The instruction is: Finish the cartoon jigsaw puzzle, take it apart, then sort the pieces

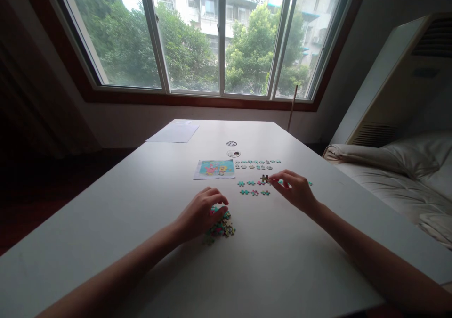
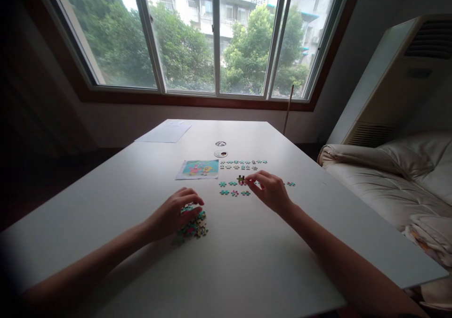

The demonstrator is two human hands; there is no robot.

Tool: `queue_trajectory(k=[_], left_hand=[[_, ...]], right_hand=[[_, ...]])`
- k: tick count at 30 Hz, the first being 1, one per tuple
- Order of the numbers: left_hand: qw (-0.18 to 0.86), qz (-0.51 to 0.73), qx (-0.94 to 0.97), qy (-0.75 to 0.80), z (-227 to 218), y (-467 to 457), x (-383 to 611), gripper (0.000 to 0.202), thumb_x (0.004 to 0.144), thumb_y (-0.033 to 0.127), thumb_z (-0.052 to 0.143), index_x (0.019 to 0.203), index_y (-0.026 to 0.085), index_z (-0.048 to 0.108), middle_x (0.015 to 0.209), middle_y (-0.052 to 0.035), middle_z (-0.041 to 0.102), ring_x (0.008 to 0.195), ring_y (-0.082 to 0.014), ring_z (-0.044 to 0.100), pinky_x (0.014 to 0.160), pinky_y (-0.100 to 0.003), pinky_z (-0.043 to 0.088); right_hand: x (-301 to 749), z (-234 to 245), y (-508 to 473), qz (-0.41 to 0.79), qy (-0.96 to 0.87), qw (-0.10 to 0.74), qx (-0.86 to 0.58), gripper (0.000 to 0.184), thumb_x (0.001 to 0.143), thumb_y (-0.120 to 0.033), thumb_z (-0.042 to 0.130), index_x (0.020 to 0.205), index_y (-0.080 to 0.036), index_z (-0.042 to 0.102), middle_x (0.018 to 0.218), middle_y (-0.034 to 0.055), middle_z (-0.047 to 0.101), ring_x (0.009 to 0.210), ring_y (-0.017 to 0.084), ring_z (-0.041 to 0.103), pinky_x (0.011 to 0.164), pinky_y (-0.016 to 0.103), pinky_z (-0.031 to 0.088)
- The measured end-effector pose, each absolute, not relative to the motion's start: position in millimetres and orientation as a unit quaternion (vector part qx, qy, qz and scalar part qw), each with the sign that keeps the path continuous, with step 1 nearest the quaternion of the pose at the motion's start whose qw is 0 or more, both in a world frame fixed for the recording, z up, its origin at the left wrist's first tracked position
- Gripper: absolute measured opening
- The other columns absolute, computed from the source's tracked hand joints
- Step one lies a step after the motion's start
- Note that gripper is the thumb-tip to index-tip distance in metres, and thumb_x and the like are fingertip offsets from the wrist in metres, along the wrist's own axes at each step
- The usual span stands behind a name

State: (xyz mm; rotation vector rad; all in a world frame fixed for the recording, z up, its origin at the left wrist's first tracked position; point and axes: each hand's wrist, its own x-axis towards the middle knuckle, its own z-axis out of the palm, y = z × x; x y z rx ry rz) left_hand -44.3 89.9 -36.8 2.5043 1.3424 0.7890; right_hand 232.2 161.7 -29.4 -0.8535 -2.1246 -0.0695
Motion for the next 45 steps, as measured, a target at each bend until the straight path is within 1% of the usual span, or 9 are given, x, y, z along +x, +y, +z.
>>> queue_trajectory(k=[4, 8, 20, 23, 27, 30, 36, 40, 45], left_hand=[[0.046, 0.201, 0.871, 0.445, -36.5, 83.9, -39.5, 0.017, 0.081, 0.029, 0.049, 0.09, 0.021, 0.061, 0.089, -0.0055, 0.058, 0.084, -0.0199, 0.049, 0.076, -0.034, 0.038], [0.023, 0.178, 0.872, 0.456, -38.5, 83.6, -39.0, 0.023, 0.08, 0.035, 0.05, 0.096, 0.022, 0.06, 0.093, -0.0062, 0.057, 0.087, -0.0216, 0.048, 0.078, -0.036, 0.037], [0.054, 0.174, 0.863, 0.471, -43.9, 86.8, -39.9, 0.018, 0.08, 0.03, 0.05, 0.092, 0.023, 0.061, 0.092, -0.0047, 0.058, 0.087, -0.0206, 0.048, 0.078, -0.034, 0.038], [0.058, 0.18, 0.864, 0.467, -45.0, 88.0, -41.1, 0.018, 0.08, 0.03, 0.05, 0.093, 0.022, 0.06, 0.093, -0.0053, 0.057, 0.087, -0.0209, 0.048, 0.078, -0.034, 0.038], [0.06, 0.185, 0.868, 0.456, -45.2, 88.3, -44.9, 0.018, 0.08, 0.028, 0.05, 0.094, 0.022, 0.059, 0.094, -0.0053, 0.057, 0.087, -0.0208, 0.048, 0.079, -0.035, 0.038], [0.063, 0.189, 0.87, 0.45, -44.8, 88.1, -46.5, 0.018, 0.08, 0.027, 0.05, 0.095, 0.022, 0.058, 0.094, -0.0053, 0.057, 0.088, -0.0208, 0.048, 0.079, -0.035, 0.038], [0.091, 0.214, 0.865, 0.445, -45.8, 89.0, -42.6, 0.016, 0.077, 0.023, 0.053, 0.092, 0.02, 0.058, 0.093, -0.0056, 0.058, 0.087, -0.0199, 0.049, 0.079, -0.033, 0.039], [0.11, 0.233, 0.86, 0.44, -47.2, 90.2, -41.1, 0.014, 0.076, 0.02, 0.054, 0.089, 0.02, 0.059, 0.091, -0.005, 0.058, 0.086, -0.0188, 0.049, 0.077, -0.031, 0.04], [0.145, 0.266, 0.85, 0.431, -46.5, 91.1, -41.8, 0.01, 0.075, 0.017, 0.054, 0.083, 0.019, 0.06, 0.079, -0.0024, 0.06, 0.078, -0.016, 0.051, 0.072, -0.027, 0.041]], right_hand=[[233.9, -29.7, 163.8, -0.026, -0.844, 0.414, -0.339, 0.012, 0.08, -0.029, 0.054, 0.082, -0.021, 0.063, 0.077, 0.0013, 0.064, 0.049, 0.007, 0.049, 0.052, 0.021, 0.041], [232.0, -28.0, 161.0, -0.024, -0.845, 0.418, -0.334, 0.011, 0.08, -0.028, 0.054, 0.082, -0.021, 0.063, 0.078, 0.001, 0.064, 0.049, 0.007, 0.049, 0.052, 0.021, 0.041], [231.6, -25.3, 159.7, -0.036, -0.848, 0.425, -0.315, 0.011, 0.08, -0.027, 0.055, 0.081, -0.02, 0.063, 0.076, 0.0011, 0.064, 0.048, 0.006, 0.047, 0.053, 0.02, 0.04], [237.1, -22.7, 165.1, -0.031, -0.857, 0.368, -0.36, 0.013, 0.08, -0.029, 0.054, 0.082, -0.021, 0.064, 0.076, 0.0005, 0.064, 0.05, 0.007, 0.048, 0.054, 0.02, 0.039], [251.2, -21.6, 179.2, 0.02, -0.873, 0.21, -0.439, 0.017, 0.076, -0.036, 0.056, 0.073, -0.022, 0.065, 0.067, -0.001, 0.063, 0.055, 0.01, 0.053, 0.05, 0.02, 0.036], [260.7, -24.5, 188.9, 0.072, -0.875, 0.141, -0.457, 0.02, 0.074, -0.04, 0.055, 0.073, -0.024, 0.067, 0.068, -0.0012, 0.064, 0.057, 0.01, 0.055, 0.049, 0.019, 0.034], [268.1, -34.2, 197.7, 0.115, -0.88, 0.102, -0.449, 0.023, 0.071, -0.044, 0.057, 0.074, -0.023, 0.068, 0.07, -0.0003, 0.065, 0.056, 0.01, 0.054, 0.049, 0.019, 0.033], [271.0, -35.2, 199.5, 0.112, -0.881, 0.095, -0.45, 0.02, 0.07, -0.04, 0.058, 0.074, -0.023, 0.068, 0.072, 0.0, 0.066, 0.057, 0.011, 0.055, 0.05, 0.02, 0.034], [269.2, -29.2, 195.3, 0.073, -0.887, 0.097, -0.445, 0.014, 0.073, -0.03, 0.056, 0.077, -0.025, 0.068, 0.071, -0.001, 0.066, 0.059, 0.011, 0.057, 0.051, 0.019, 0.035]])
